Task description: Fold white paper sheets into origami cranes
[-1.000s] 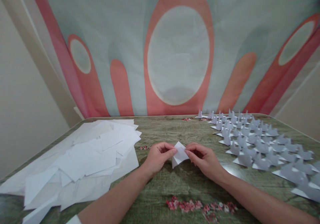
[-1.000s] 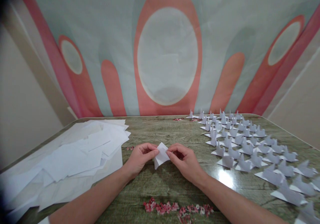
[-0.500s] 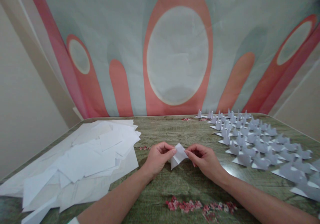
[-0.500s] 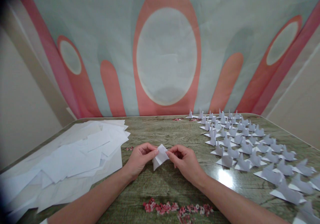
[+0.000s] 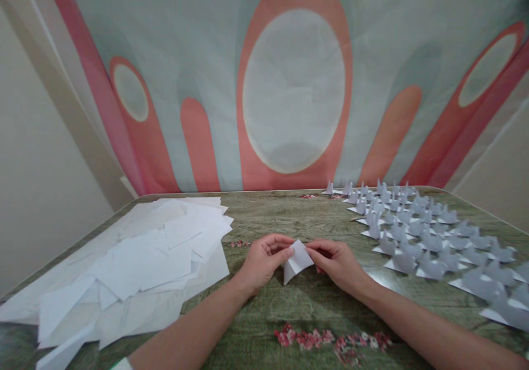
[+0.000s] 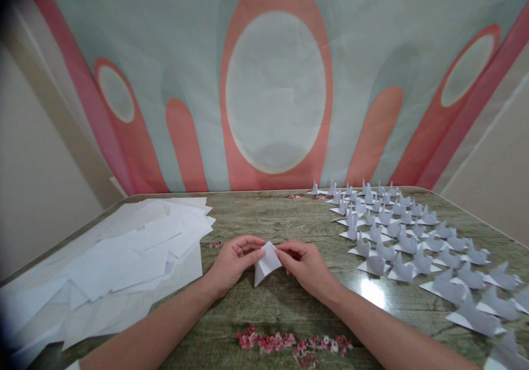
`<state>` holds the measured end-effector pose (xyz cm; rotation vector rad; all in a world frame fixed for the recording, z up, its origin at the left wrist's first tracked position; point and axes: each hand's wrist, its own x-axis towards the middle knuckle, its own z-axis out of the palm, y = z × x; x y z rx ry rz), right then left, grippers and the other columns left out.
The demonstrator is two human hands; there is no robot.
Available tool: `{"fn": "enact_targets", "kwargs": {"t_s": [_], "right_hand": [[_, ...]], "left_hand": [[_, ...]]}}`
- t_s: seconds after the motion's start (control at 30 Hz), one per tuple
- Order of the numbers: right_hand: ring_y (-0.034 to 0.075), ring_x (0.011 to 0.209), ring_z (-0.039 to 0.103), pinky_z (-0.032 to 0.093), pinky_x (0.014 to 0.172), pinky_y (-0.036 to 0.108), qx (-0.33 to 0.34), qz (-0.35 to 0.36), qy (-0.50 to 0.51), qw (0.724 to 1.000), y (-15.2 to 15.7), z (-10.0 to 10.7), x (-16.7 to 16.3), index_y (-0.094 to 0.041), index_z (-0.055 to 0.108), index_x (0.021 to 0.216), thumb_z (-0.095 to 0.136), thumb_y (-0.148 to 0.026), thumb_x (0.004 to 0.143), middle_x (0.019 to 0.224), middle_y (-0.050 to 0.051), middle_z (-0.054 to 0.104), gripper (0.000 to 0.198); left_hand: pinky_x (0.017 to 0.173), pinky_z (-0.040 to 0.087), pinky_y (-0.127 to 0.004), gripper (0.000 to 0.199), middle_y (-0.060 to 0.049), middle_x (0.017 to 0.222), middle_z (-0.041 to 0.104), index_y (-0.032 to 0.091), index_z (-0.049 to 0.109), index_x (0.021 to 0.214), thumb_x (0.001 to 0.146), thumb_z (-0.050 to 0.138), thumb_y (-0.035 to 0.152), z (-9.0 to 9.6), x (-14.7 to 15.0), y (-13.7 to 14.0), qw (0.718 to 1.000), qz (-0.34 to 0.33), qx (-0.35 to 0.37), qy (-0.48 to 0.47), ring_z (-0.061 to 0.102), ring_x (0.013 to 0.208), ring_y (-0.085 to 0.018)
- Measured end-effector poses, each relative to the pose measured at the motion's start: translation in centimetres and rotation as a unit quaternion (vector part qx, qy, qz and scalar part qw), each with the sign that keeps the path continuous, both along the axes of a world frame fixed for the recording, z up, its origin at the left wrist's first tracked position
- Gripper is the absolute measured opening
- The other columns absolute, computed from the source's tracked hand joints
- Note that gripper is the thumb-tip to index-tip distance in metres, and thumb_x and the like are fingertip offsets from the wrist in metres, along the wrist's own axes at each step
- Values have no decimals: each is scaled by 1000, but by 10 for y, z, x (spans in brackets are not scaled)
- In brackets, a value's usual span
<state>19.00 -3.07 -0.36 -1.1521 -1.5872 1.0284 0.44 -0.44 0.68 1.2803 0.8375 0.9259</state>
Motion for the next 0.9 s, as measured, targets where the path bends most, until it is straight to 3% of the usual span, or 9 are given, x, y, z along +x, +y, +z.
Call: {"fn": "enact_targets", "kwargs": {"t_s": [0.17, 0.4, 0.63, 0.9], "right_hand": [[9, 47, 45, 34, 44, 20, -5, -14, -4, 1000, 0, -1, -1, -15, 67, 74, 56, -40, 77, 55, -1, 56, 27], [11, 55, 48, 38, 52, 22, 43, -21, -47, 998, -4, 2, -2, -16, 66, 71, 56, -36, 78, 61, 0, 56, 24], [12, 56, 47, 37, 53, 23, 63, -24, -61, 996, -6, 5, -4, -16, 64, 70, 55, -34, 80, 61, 0, 53, 23], [11, 56, 44, 34, 52, 23, 51, 4, -34, 998, -7, 4, -2, -16, 63, 77, 53, -36, 82, 63, -1, 50, 23]], "left_hand": [[72, 46, -25, 27, -5, 83, 67, 13, 62, 90, 69, 70, 28, 2, 7, -7, 1000, 6, 26, -7, 60, 75, -14], [64, 45, -23, 22, -1, 75, 62, 14, 59, 82, 71, 69, 31, -3, 13, -15, 997, 54, 57, 22, 57, 68, -13], [57, 40, -20, 25, 0, 65, 61, 12, 59, 72, 67, 71, 33, 2, 13, -14, 998, 56, -2, 10, 53, 59, -10], [59, 39, -21, 28, -1, 66, 62, 13, 56, 71, 64, 73, 34, 0, 12, -12, 995, 59, -62, -43, 53, 59, -10]]}}
